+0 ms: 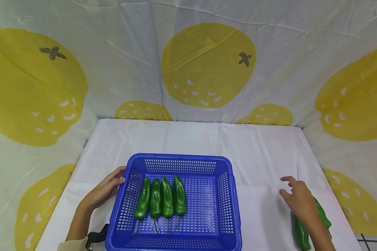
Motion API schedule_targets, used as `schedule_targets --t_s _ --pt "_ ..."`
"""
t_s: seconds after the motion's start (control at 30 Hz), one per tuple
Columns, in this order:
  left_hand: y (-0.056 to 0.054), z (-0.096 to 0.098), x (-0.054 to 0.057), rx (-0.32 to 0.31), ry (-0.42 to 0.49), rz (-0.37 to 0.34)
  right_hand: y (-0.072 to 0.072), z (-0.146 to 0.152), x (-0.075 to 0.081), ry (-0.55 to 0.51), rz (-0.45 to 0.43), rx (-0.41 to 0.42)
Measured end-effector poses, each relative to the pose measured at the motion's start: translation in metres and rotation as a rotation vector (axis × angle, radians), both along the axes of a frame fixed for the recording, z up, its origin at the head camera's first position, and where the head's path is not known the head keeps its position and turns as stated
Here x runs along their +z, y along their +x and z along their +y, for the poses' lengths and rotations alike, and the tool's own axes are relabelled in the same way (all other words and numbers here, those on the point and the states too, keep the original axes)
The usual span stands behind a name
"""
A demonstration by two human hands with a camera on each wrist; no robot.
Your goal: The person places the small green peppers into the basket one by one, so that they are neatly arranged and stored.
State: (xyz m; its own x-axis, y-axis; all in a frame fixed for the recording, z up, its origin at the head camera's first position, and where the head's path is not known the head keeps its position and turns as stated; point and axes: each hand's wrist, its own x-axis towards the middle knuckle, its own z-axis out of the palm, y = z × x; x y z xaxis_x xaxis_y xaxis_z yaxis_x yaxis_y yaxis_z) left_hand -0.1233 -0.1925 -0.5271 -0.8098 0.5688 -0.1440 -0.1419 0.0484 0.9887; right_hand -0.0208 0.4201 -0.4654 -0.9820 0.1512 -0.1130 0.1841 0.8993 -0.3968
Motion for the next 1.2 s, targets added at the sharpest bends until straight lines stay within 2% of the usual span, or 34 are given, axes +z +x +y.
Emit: schedule_targets --t_s 0.3,0.63,1.2 --pt "0.0 0.001 0.0 0.004 0.002 -0.006 0.01 0.037 -0.014 0.015 -0.224 -0.008" --pt "0.0 0.0 -0.001 -0.004 0.008 -0.005 0.022 0.053 -0.027 -0.001 -0.455 -0.137" --pt "0.0 0.0 -0.001 0.02 -0.022 -0.01 0.033 0.051 -0.034 0.049 -0.518 -0.136"
